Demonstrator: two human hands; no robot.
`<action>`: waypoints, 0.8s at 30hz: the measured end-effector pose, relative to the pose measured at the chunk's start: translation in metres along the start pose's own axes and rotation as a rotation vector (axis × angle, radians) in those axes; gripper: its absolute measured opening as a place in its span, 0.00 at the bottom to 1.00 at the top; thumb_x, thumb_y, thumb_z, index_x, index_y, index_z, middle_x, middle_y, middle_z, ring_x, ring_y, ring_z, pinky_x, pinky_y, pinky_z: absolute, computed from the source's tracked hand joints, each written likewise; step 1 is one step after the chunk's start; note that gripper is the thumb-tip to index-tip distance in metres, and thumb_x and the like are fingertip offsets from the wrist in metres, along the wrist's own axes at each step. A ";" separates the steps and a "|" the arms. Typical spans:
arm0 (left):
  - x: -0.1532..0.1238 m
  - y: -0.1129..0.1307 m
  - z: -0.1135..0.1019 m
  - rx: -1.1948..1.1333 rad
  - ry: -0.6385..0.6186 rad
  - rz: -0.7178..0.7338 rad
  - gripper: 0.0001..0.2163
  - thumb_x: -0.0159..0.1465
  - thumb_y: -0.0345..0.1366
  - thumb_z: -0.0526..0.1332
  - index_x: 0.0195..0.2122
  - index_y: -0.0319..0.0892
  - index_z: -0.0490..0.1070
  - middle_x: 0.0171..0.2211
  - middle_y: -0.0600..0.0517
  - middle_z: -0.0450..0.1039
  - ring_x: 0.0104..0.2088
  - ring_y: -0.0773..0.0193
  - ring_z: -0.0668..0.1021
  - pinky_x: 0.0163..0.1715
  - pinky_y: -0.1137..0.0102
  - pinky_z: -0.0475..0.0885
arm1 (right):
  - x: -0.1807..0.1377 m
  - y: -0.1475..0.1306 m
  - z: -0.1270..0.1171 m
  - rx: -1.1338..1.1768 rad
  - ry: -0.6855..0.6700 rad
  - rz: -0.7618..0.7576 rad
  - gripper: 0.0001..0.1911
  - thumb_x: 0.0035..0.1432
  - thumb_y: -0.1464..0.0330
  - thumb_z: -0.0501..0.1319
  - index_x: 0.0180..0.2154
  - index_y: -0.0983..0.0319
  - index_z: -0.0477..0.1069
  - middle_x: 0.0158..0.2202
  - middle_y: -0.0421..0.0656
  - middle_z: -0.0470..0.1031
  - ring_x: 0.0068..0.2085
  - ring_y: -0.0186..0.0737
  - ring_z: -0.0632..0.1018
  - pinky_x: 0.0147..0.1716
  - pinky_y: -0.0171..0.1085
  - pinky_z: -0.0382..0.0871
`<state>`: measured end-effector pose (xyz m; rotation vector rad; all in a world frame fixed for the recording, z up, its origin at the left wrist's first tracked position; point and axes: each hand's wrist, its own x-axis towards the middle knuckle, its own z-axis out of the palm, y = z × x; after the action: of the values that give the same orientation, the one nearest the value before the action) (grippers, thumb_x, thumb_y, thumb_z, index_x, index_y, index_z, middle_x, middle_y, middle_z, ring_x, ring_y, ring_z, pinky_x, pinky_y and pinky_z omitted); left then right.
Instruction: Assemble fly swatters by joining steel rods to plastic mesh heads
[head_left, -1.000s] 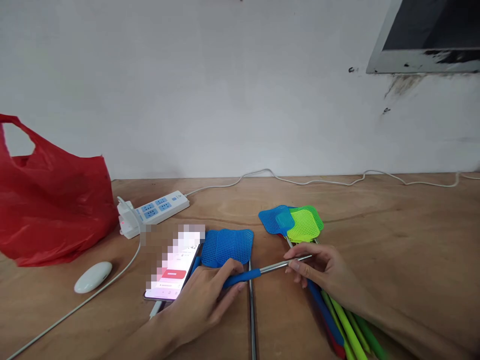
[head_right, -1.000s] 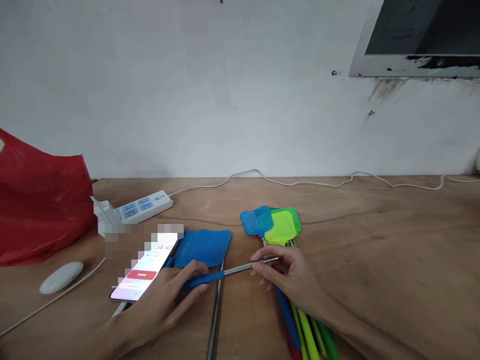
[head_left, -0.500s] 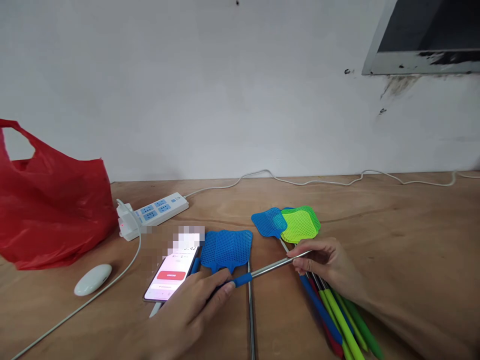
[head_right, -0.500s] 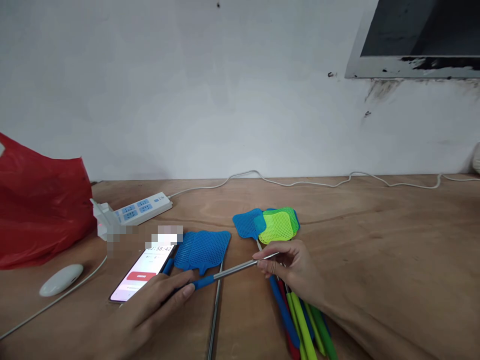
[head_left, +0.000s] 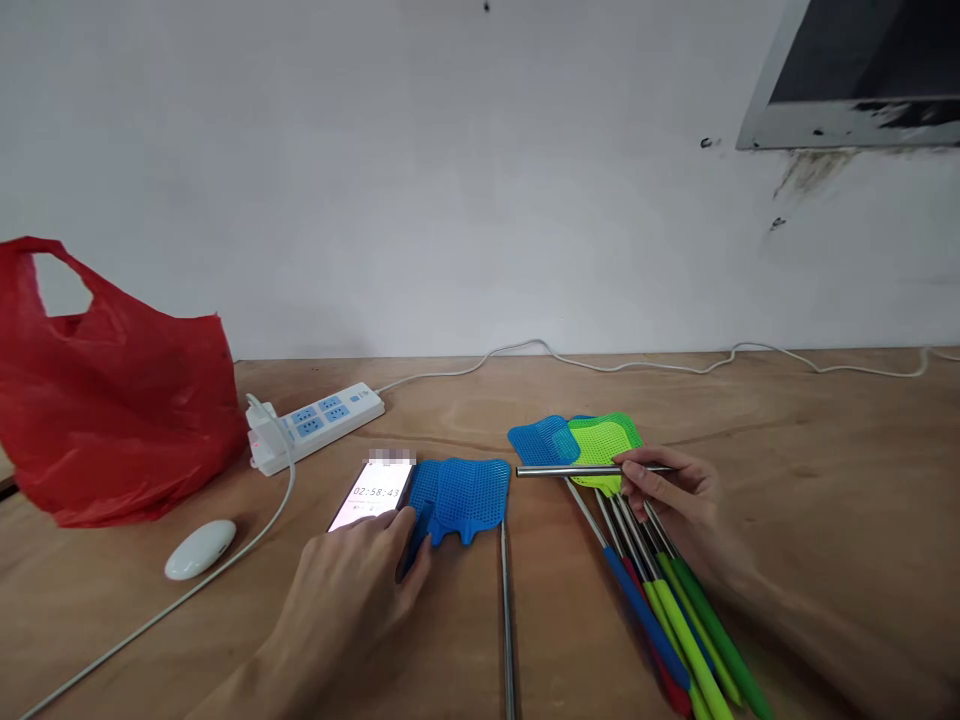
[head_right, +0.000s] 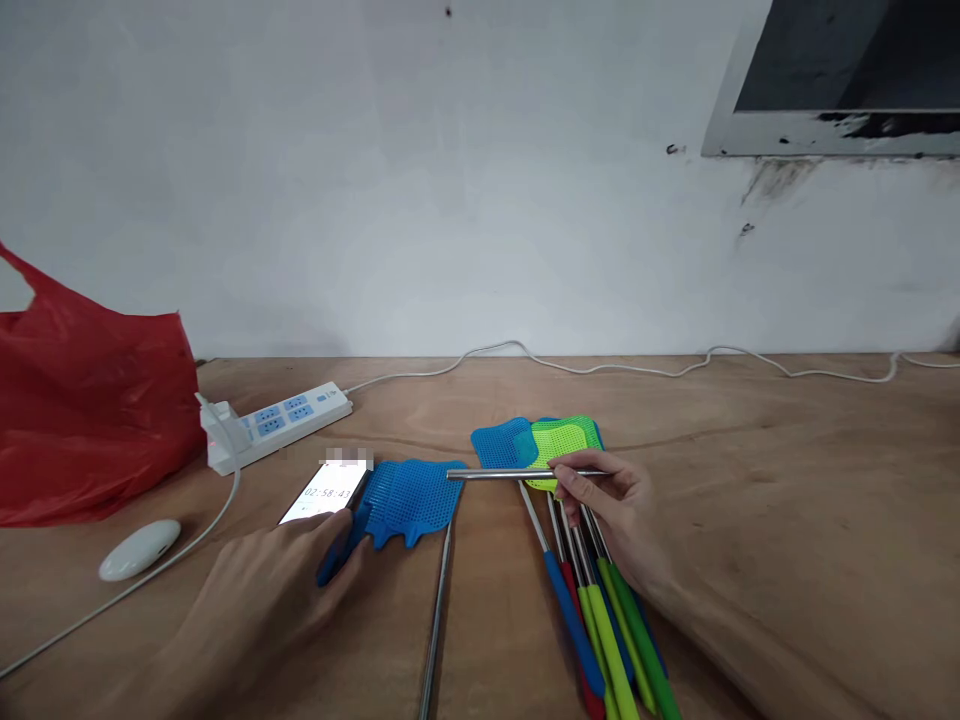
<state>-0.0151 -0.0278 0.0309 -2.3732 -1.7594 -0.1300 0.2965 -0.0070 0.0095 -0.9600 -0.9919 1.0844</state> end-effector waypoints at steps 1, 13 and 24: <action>0.002 0.001 0.000 0.020 -0.023 -0.012 0.15 0.67 0.41 0.53 0.25 0.44 0.69 0.22 0.49 0.75 0.21 0.56 0.77 0.20 0.72 0.54 | -0.001 0.000 0.001 -0.004 -0.002 0.008 0.15 0.39 0.59 0.78 0.28 0.60 0.81 0.19 0.41 0.75 0.20 0.33 0.70 0.16 0.32 0.63; 0.005 0.003 0.004 0.034 -0.071 0.028 0.10 0.70 0.39 0.51 0.36 0.43 0.70 0.29 0.47 0.79 0.28 0.50 0.81 0.22 0.69 0.63 | -0.005 0.011 -0.004 -0.023 -0.099 0.056 0.12 0.48 0.60 0.75 0.31 0.61 0.80 0.22 0.39 0.75 0.20 0.32 0.72 0.17 0.29 0.67; 0.003 0.035 0.001 -0.439 -0.006 0.412 0.11 0.75 0.41 0.49 0.53 0.45 0.61 0.41 0.49 0.78 0.41 0.52 0.78 0.40 0.61 0.71 | -0.021 0.006 0.008 -0.271 -0.424 0.027 0.11 0.58 0.60 0.68 0.40 0.60 0.80 0.32 0.43 0.81 0.24 0.32 0.76 0.20 0.29 0.71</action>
<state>0.0188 -0.0341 0.0270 -2.9878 -1.3053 -0.4926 0.2839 -0.0252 0.0025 -0.9803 -1.5059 1.2253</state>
